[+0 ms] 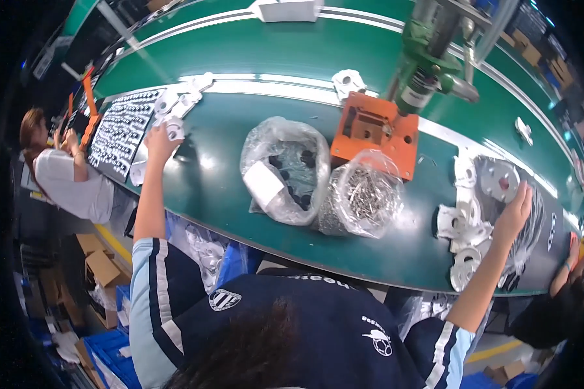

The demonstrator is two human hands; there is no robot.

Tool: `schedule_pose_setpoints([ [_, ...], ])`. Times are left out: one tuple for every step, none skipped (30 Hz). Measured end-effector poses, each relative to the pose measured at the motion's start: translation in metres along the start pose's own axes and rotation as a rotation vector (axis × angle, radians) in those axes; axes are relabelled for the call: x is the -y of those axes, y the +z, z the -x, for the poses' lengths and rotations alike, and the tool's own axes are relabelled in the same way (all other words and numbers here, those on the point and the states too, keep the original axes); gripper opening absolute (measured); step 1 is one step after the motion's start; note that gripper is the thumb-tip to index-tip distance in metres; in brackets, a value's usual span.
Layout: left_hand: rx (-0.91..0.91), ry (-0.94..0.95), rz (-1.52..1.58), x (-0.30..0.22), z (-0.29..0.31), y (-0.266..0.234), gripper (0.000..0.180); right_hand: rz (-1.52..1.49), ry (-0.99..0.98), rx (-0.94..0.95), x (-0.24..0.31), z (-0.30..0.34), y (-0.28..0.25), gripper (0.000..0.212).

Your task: Manually assembling small metal components into plastic housings using a hand press at a factory workstation.

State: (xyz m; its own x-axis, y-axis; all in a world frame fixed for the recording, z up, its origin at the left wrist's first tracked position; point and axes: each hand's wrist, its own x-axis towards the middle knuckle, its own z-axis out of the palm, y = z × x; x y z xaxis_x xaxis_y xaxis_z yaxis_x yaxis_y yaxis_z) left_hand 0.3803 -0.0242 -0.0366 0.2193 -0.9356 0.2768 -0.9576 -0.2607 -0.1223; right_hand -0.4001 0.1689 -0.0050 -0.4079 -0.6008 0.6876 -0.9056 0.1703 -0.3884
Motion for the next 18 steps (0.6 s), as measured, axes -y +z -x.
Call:
schedule_pose_setpoints([
  [0.015, -0.045, 0.025, 0.004, -0.006, 0.004, 0.045, 0.088, 0.137, 0.036, -0.009, -0.002, -0.003, 0.044],
  [0.01, 0.003, 0.117, 0.006, -0.001, -0.003, 0.041, 0.296, -0.111, -0.016, 0.033, 0.004, -0.005, 0.051],
  [-0.035, 0.045, 0.278, 0.007, -0.001, 0.0, 0.039, 0.202, -0.202, -0.106, 0.044, 0.008, -0.003, 0.045],
  [-0.08, 0.082, 0.434, 0.006, 0.001, -0.001, 0.037, 0.101, -0.296, -0.196, 0.051, 0.013, 0.001, 0.039],
  [-0.282, 0.127, 0.55, -0.013, 0.009, -0.006, 0.026, -0.687, 0.097, -0.004, 0.072, 0.019, -0.001, 0.031],
  [-0.123, 0.071, 0.782, -0.045, 0.023, -0.042, 0.022, -1.458, 0.517, 0.189, 0.102, 0.027, -0.004, 0.025],
  [0.043, -0.005, 0.997, -0.076, 0.046, -0.078, 0.018, -1.354, 0.684, 0.186, 0.167, 0.032, -0.005, 0.023],
  [0.126, 0.036, 1.319, -0.099, 0.068, -0.088, 0.017, -1.244, 0.843, 0.185, 0.221, 0.035, -0.009, 0.023],
  [0.226, 0.097, 1.643, -0.127, 0.088, -0.101, 0.018, -1.394, 0.543, 0.474, 0.221, 0.049, -0.003, 0.023],
  [0.315, 0.157, 1.734, -0.157, 0.114, -0.119, 0.022, -1.424, 0.306, 0.672, 0.241, 0.054, 0.002, 0.022],
  [0.406, 0.217, 1.825, -0.184, 0.14, -0.137, 0.026, -1.44, 0.294, 0.753, 0.266, 0.057, -0.003, 0.019],
  [0.45, 0.297, 1.917, -0.206, 0.162, -0.152, 0.028, -1.462, 0.272, 0.839, 0.289, 0.057, -0.01, 0.016],
  [0.49, 0.378, 2.007, -0.22, 0.179, -0.163, 0.03, -1.416, 0.11, 0.786, 0.3, 0.058, -0.004, 0.015],
  [0.621, 0.409, 2.133, -0.23, 0.188, -0.174, 0.031, -1.356, -0.041, 0.721, 0.304, 0.058, 0.0, 0.013],
  [0.744, 0.427, 2.257, -0.234, 0.193, -0.179, 0.033, -1.383, 0.034, 0.642, 0.31, 0.059, -0.005, 0.013],
  [0.847, 0.438, 2.334, -0.236, 0.194, -0.179, 0.034, -1.383, 0.035, 0.638, 0.311, 0.059, -0.004, 0.013],
  [0.951, 0.446, 2.411, -0.238, 0.195, -0.178, 0.036, -1.329, -0.053, 0.565, 0.311, 0.058, -0.002, 0.015],
  [0.839, 0.48, 2.302, -0.24, 0.202, -0.167, 0.041, -1.272, -0.138, 0.493, 0.311, 0.058, -0.002, 0.017],
])
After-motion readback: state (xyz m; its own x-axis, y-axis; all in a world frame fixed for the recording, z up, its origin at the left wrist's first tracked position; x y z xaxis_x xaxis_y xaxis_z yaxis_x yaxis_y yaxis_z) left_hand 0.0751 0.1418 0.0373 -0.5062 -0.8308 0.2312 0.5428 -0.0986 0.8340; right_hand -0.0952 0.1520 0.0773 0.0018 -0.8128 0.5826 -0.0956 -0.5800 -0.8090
